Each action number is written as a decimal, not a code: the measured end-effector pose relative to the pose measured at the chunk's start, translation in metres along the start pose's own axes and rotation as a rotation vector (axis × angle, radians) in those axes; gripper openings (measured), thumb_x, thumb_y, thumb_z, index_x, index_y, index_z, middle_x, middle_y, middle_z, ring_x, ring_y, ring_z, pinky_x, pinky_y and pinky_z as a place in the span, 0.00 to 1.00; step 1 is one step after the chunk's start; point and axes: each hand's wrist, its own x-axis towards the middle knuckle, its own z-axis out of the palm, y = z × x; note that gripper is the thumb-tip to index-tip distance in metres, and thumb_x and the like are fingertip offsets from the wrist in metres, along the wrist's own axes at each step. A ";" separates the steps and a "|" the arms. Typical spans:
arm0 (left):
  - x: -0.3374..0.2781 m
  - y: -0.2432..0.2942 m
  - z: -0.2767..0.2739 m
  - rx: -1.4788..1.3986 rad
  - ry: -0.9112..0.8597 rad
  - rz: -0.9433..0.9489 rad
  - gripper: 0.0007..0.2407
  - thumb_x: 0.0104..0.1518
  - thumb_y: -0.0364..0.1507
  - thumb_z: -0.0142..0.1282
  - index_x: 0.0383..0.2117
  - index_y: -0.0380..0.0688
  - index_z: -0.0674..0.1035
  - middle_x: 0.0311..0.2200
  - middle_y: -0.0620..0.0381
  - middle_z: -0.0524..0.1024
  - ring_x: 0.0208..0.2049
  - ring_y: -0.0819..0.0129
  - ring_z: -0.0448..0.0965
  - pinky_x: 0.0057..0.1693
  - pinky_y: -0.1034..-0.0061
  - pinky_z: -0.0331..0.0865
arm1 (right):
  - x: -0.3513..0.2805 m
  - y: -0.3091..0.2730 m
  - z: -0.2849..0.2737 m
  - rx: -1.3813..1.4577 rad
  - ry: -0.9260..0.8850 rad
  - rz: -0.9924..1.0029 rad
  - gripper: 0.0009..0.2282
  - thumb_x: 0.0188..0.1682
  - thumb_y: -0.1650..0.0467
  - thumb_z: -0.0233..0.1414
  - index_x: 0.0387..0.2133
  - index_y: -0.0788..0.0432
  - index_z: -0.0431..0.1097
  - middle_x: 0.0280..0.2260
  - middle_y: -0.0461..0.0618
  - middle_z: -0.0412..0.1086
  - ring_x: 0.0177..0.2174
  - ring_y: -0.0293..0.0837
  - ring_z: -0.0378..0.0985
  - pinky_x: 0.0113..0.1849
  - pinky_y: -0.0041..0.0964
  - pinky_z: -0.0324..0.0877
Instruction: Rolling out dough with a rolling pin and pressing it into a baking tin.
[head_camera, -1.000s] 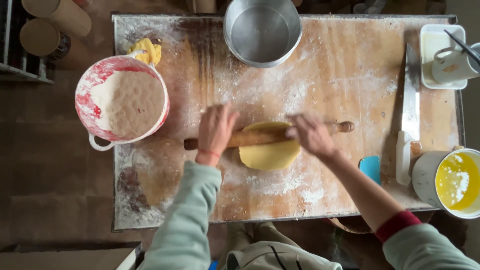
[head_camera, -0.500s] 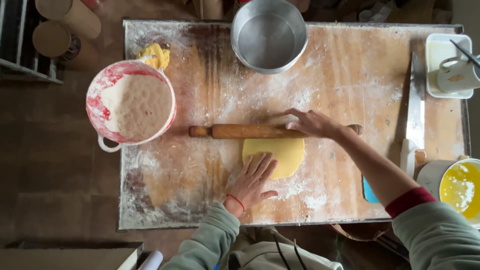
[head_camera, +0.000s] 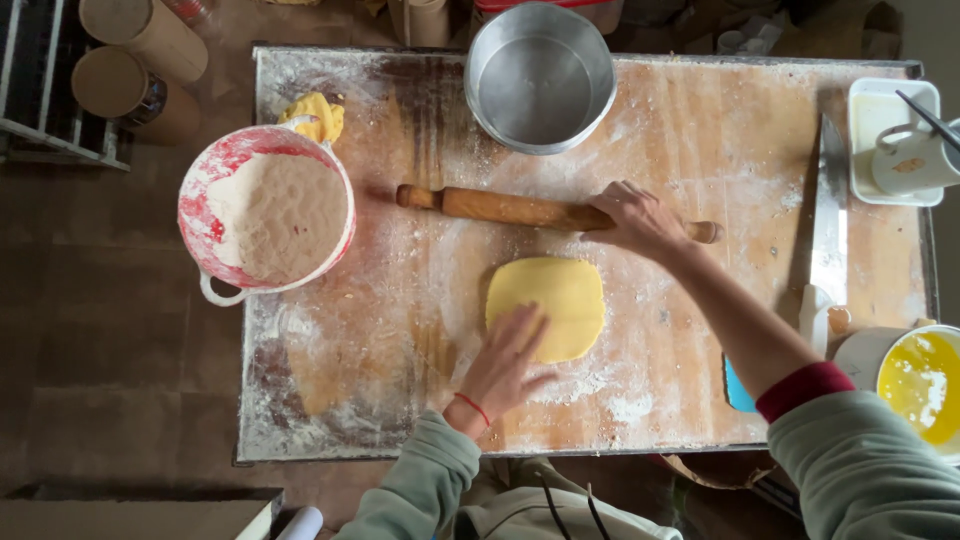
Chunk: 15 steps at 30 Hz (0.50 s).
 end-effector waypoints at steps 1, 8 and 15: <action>0.001 -0.007 0.003 0.018 0.130 -0.091 0.38 0.58 0.49 0.59 0.69 0.39 0.58 0.71 0.40 0.54 0.73 0.47 0.52 0.74 0.51 0.50 | -0.005 0.001 0.013 -0.112 0.207 -0.099 0.27 0.41 0.55 0.62 0.53 0.53 0.72 0.44 0.51 0.73 0.44 0.49 0.76 0.45 0.43 0.75; 0.058 -0.054 -0.003 -0.114 0.294 -0.478 0.30 0.52 0.30 0.65 0.63 0.32 0.68 0.53 0.36 0.71 0.55 0.44 0.71 0.59 0.57 0.68 | -0.046 -0.073 0.039 0.132 0.281 -0.054 0.27 0.38 0.64 0.66 0.50 0.67 0.73 0.45 0.60 0.72 0.44 0.57 0.73 0.43 0.49 0.72; 0.068 -0.045 -0.039 -0.178 0.324 -0.331 0.10 0.45 0.27 0.68 0.30 0.43 0.78 0.35 0.50 0.74 0.42 0.51 0.74 0.50 0.62 0.72 | -0.059 -0.082 -0.012 0.220 0.052 0.063 0.09 0.42 0.68 0.65 0.34 0.57 0.77 0.35 0.51 0.73 0.42 0.48 0.75 0.43 0.47 0.74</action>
